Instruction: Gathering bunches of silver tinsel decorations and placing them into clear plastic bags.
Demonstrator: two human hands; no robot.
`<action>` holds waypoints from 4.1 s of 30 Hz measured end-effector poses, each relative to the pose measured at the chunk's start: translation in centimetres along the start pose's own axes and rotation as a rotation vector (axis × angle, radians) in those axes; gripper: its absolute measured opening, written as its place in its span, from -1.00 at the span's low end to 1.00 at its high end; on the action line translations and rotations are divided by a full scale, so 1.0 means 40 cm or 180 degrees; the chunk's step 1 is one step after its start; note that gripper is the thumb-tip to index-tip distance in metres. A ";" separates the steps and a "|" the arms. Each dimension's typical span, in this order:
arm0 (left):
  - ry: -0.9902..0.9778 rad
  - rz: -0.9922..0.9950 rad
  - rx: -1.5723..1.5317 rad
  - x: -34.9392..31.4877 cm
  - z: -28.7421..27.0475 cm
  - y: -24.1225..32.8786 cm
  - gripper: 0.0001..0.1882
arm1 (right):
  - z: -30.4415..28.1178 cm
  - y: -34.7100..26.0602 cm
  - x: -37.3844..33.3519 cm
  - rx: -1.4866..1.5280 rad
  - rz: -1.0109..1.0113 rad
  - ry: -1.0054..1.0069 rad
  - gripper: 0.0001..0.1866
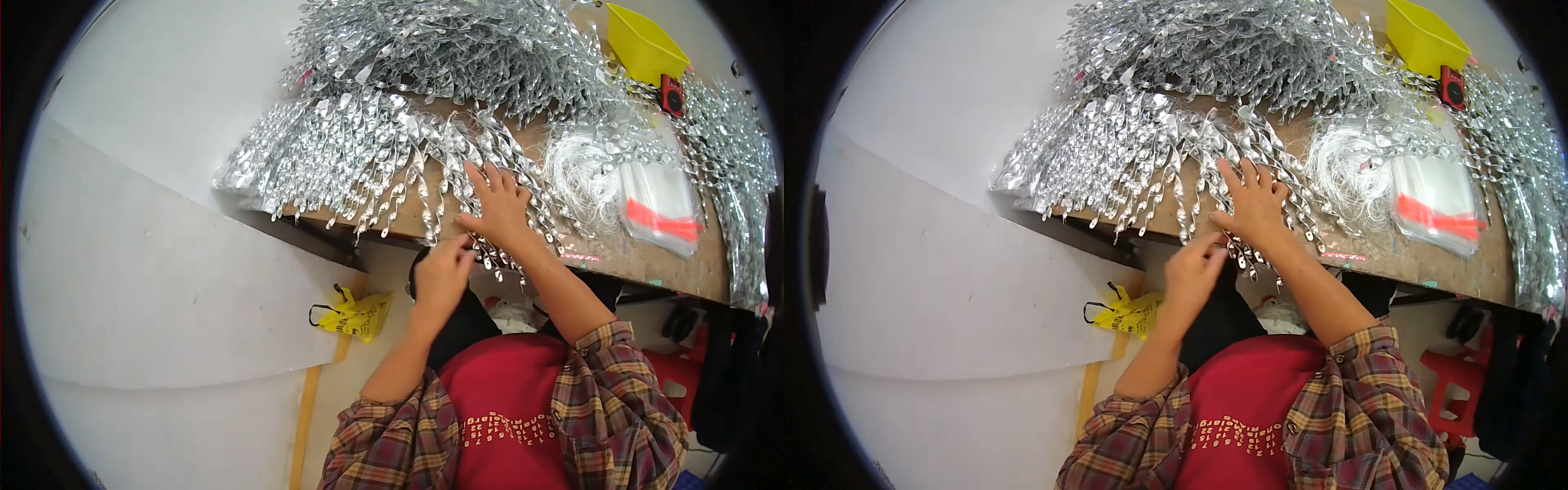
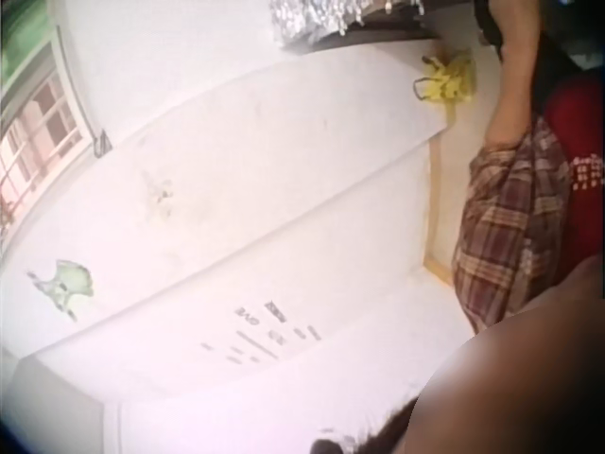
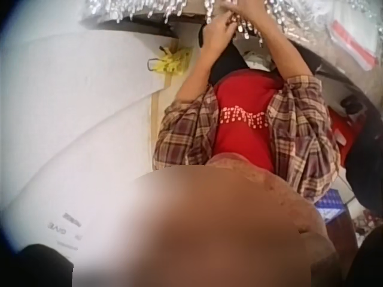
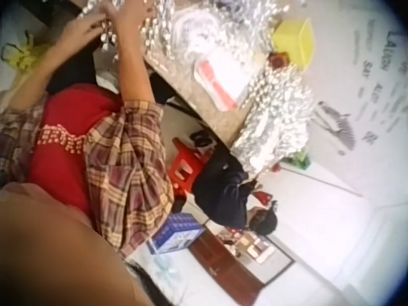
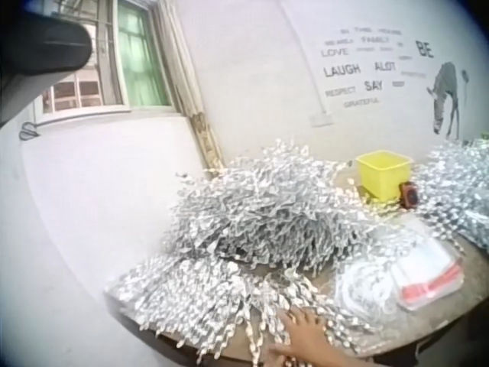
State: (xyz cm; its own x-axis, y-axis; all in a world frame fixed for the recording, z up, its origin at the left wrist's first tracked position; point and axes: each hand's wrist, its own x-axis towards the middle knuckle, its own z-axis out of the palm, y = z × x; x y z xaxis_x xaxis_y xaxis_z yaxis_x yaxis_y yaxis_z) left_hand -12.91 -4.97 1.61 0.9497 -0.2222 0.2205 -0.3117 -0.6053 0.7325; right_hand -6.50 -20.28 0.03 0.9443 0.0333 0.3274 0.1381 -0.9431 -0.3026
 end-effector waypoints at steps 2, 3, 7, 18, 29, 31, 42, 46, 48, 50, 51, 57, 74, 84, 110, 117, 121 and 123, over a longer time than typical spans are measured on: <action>0.0435 -0.0135 -0.0206 0.001 -0.035 -0.061 -0.83 | 0.006 -0.002 0.000 -0.0011 0.0035 -0.0043 0.01; 0.0572 -0.0291 -0.0390 -0.001 -0.053 -0.093 -0.83 | 0.006 -0.001 0.001 -0.0003 0.0045 -0.0054 0.01; 0.0779 -0.0901 -0.0324 0.008 -0.087 -0.118 -0.81 | 0.003 -0.001 0.001 0.0082 -0.0008 -0.0050 -0.06; 0.0367 -0.0275 -0.0354 0.008 0.044 -0.034 -0.60 | 0.003 -0.030 0.013 0.0130 0.0058 -0.0092 -0.03; 0.1086 0.0641 0.1227 0.137 -0.072 -0.136 -0.55 | -0.023 -0.031 0.027 0.0009 0.0275 -0.0393 0.01; 0.0756 0.0569 0.1290 0.154 -0.041 -0.126 -0.52 | -0.030 -0.022 0.018 0.0021 0.0328 -0.0368 -0.02; 0.0692 -0.0564 -0.1148 0.200 0.027 -0.126 -0.43 | -0.090 0.232 0.033 0.0324 0.0119 0.0909 -0.60; 0.0103 -0.0988 -0.2131 0.277 0.026 -0.147 -0.53 | -0.051 0.237 0.088 -0.0052 -0.0383 0.0744 -0.59; -0.0030 -0.1120 -0.2354 0.307 0.038 -0.173 -0.53 | -0.040 0.225 0.103 -0.0182 -0.0248 0.0509 -0.59; -0.0584 -0.1305 -0.2839 0.326 0.037 -0.160 -0.59 | -0.065 0.189 0.123 0.0228 0.0204 -0.0382 -0.59; -0.0556 -0.1320 -0.2841 0.326 0.032 -0.134 -0.59 | -0.073 0.165 0.129 0.0235 0.0180 -0.0399 -0.59; -0.0617 -0.0984 -0.2185 0.357 0.088 -0.041 -0.63 | -0.050 0.158 0.130 0.1657 0.0622 -0.0451 -0.26; -0.0444 -0.1401 -0.3368 0.331 0.061 -0.035 -0.60 | -0.095 0.063 0.130 0.4728 0.1032 -0.1373 0.07; -0.0560 -0.0532 -0.2832 0.400 -0.154 -0.135 -0.53 | 0.071 -0.147 0.222 0.5156 0.0965 -0.0030 0.10; 0.0045 0.0255 -0.0592 0.215 0.099 -0.028 -0.41 | -0.083 0.069 0.131 0.0519 0.0195 0.0053 0.04; 0.0923 0.0860 0.1032 0.246 -0.049 -0.093 -0.75 | -0.041 -0.038 0.214 -0.0677 -0.0257 -0.0508 0.00; 0.1337 0.1088 0.2273 0.259 -0.088 -0.167 -0.68 | -0.019 -0.029 0.218 -0.0537 0.0243 -0.0755 -0.10; 0.1091 0.1175 0.2112 0.275 -0.070 -0.223 -0.66 | -0.024 -0.012 0.221 -0.0684 0.0299 -0.0706 -0.10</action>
State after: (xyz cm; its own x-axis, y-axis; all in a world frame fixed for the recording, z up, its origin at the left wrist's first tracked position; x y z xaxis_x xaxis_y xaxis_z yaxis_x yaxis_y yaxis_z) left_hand 0.38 0.13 -0.71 0.7060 -0.3145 0.6346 -0.4554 -0.8878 0.0666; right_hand 1.50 -19.84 3.92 0.9953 -0.0083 0.0967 0.0033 -0.9929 -0.1186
